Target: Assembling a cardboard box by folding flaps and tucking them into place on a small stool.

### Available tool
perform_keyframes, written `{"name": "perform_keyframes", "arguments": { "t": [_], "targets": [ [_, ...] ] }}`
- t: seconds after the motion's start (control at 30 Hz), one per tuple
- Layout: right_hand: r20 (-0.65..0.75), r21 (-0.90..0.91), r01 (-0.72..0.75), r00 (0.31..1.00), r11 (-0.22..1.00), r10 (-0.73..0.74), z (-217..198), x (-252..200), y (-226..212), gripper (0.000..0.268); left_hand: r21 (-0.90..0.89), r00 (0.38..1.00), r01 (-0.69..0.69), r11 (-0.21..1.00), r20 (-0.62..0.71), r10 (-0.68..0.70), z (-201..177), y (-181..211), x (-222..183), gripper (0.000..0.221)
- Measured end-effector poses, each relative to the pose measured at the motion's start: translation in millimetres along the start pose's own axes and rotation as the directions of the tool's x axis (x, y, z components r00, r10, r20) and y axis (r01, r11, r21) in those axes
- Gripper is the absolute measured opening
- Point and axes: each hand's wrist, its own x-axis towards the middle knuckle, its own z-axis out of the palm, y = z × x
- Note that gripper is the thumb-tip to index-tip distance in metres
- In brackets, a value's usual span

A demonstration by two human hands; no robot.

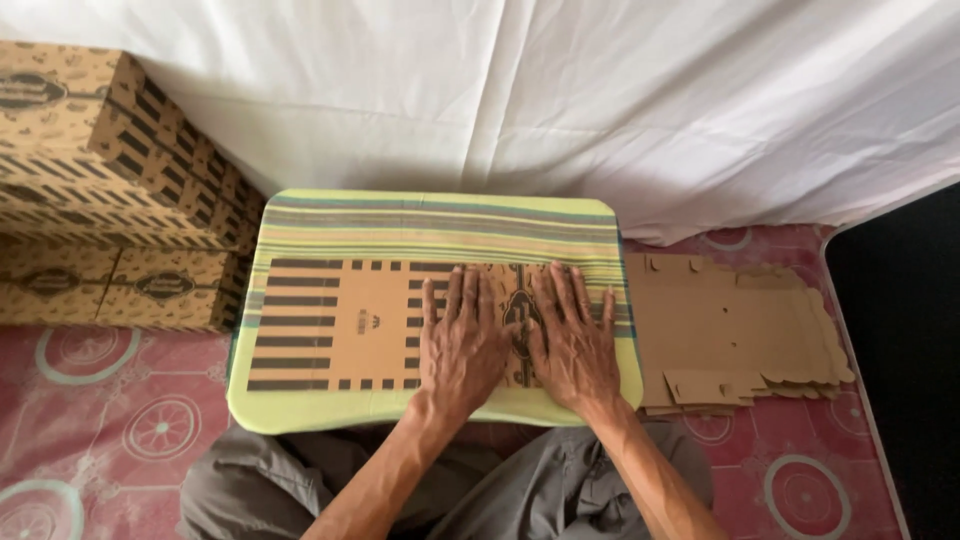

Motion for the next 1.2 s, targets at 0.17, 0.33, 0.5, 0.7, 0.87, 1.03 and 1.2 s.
{"name": "perform_keyframes", "arguments": {
  "t": [0.17,0.33,0.5,0.7,0.87,1.03,1.2],
  "targets": [
    [0.008,0.024,-0.013,1.0,1.0,0.013,-3,1,0,0.068,-0.047,1.0,0.007,0.999,0.018,-0.006,-4,3,4,0.065],
    [0.024,0.048,-0.017,1.0,0.999,0.016,-2,2,0,0.063,0.027,0.999,-0.049,0.998,-0.021,0.05,-22,17,-15,0.063],
    [0.001,0.041,-0.01,1.0,0.999,0.01,-4,1,0,0.066,-0.003,0.999,-0.038,0.999,0.039,0.038,-21,26,-43,0.069],
    [-0.001,0.03,-0.011,1.0,0.999,0.011,5,0,4,0.067,-0.049,0.996,-0.039,0.998,0.079,0.043,-35,36,-74,0.075],
    [-0.001,0.029,-0.006,1.0,1.0,0.006,6,0,5,0.066,-0.107,0.99,-0.048,0.993,0.13,0.062,-44,40,-95,0.074],
    [0.007,0.036,-0.009,1.0,0.999,0.009,7,0,4,0.066,-0.086,0.985,-0.065,0.994,0.152,0.078,-36,41,-112,0.087],
    [-0.008,0.043,-0.008,1.0,0.999,0.008,6,1,3,0.064,-0.147,0.989,-0.014,0.989,0.144,0.036,-41,42,-102,0.083]
  ]
}}
